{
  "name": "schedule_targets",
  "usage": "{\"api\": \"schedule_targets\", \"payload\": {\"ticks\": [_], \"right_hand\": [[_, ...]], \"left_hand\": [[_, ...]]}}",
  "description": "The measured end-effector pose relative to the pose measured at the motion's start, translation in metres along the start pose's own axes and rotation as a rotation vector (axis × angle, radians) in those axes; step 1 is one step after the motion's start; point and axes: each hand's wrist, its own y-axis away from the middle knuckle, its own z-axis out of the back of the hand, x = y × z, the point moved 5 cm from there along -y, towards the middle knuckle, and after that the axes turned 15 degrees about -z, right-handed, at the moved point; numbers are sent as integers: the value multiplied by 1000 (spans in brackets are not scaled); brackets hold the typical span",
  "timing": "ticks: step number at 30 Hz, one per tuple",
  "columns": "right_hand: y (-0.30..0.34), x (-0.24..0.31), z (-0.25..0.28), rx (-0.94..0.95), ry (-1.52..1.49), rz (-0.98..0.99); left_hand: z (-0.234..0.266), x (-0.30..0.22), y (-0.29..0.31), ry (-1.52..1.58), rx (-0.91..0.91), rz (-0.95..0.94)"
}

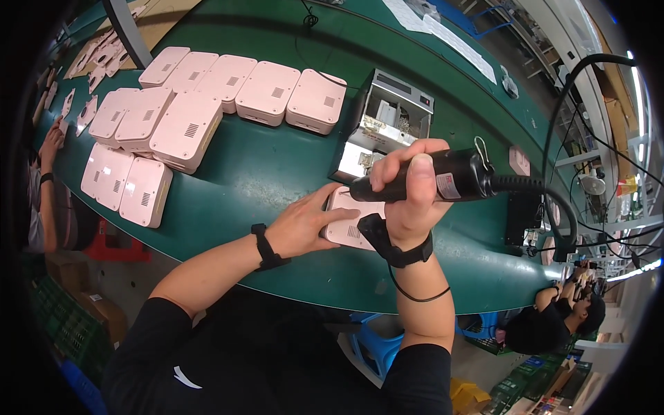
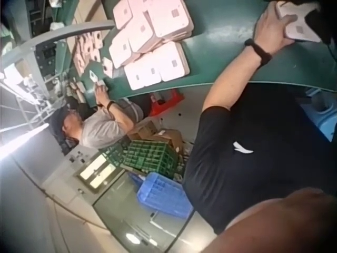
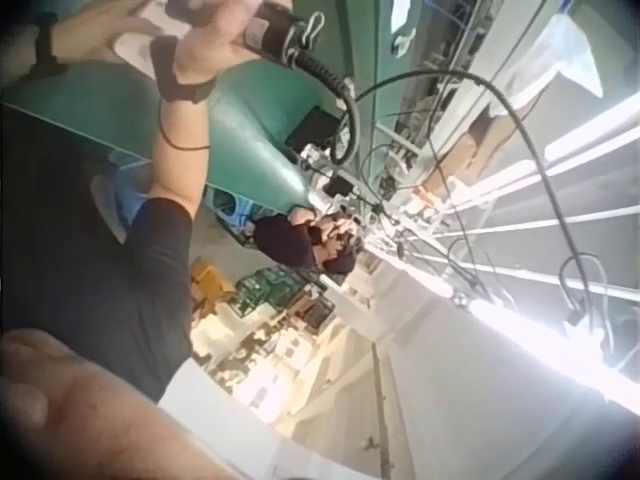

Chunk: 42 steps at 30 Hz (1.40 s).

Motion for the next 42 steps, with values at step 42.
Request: {"api": "schedule_targets", "payload": {"ticks": [42], "right_hand": [[-1,-7,3,215,-60,-37]], "left_hand": [[-4,1,-7,2,-23,-6]]}}
